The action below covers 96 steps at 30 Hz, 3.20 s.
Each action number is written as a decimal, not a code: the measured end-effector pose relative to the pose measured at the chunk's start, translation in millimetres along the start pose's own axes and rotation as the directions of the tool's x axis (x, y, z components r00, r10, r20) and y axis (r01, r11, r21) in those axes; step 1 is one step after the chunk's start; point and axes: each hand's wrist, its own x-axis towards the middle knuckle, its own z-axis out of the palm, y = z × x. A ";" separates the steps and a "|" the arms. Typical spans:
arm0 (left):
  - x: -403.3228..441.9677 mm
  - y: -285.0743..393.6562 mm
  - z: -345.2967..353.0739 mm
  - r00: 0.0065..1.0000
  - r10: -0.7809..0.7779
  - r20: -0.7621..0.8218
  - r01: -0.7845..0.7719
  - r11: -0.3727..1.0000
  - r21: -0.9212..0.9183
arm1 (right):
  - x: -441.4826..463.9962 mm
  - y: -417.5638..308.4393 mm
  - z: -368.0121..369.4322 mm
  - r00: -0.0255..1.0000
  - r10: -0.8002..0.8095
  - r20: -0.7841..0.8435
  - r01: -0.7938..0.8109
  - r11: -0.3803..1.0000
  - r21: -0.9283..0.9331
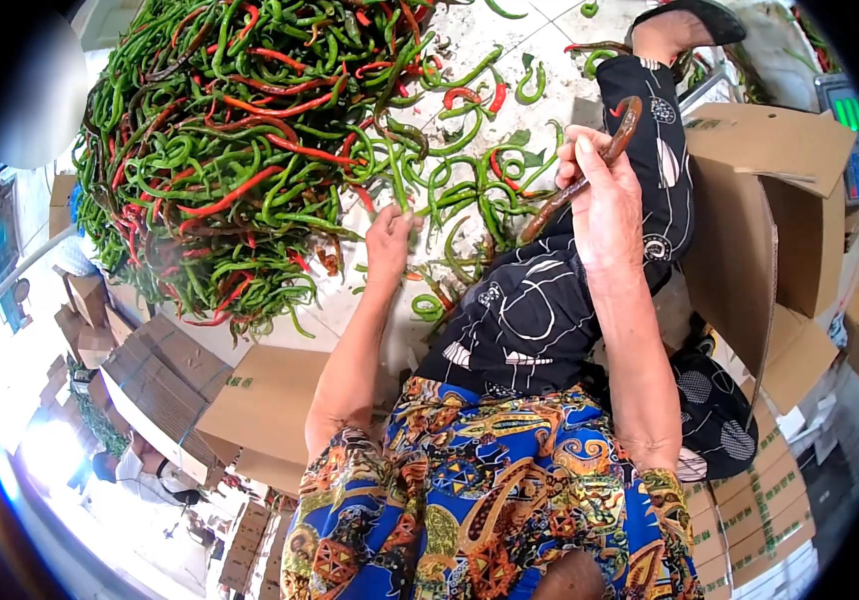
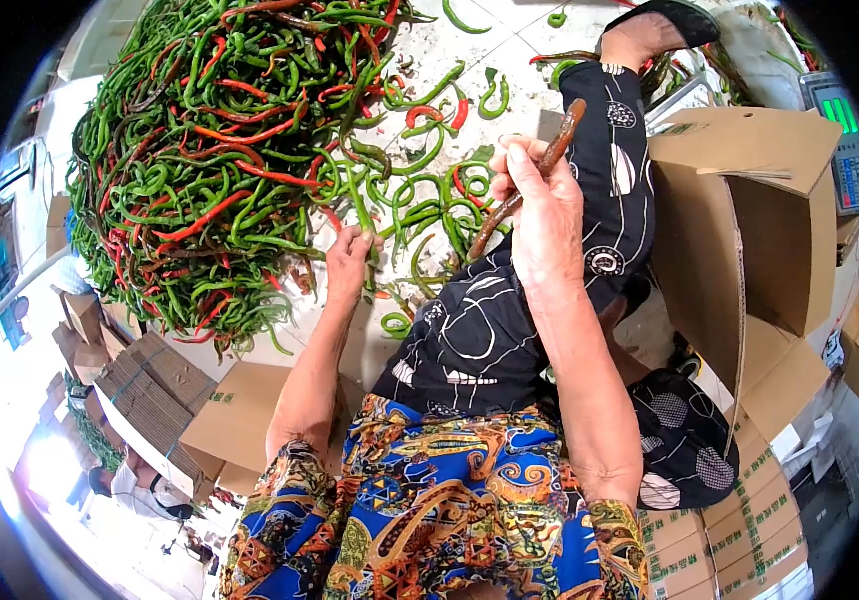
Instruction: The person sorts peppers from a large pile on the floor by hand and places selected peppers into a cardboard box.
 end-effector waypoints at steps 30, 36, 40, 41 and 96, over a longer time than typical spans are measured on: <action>-37.0 101.4 -19.7 0.846 -0.044 0.531 0.459 0.565 -0.685 | 13.8 11.1 -5.2 0.988 0.147 0.053 -0.148 0.989 0.004; -46.1 130.1 -28.4 0.791 0.165 0.590 0.451 0.495 -0.743 | 12.4 10.0 -5.0 0.976 0.204 0.081 -0.207 0.978 0.023; -62.8 144.7 -27.0 0.825 0.166 0.540 0.353 0.595 -0.722 | 9.4 9.8 -3.2 0.962 0.217 0.164 -0.229 0.972 0.061; -66.0 148.4 -25.3 0.836 0.150 0.528 0.340 0.613 -0.713 | 7.9 9.3 -2.3 0.952 0.223 0.208 -0.239 0.969 0.055; -69.2 264.7 -27.3 0.671 0.676 0.303 0.249 0.180 -0.952 | -34.0 -14.8 41.7 0.671 0.351 0.653 -0.405 0.911 -0.074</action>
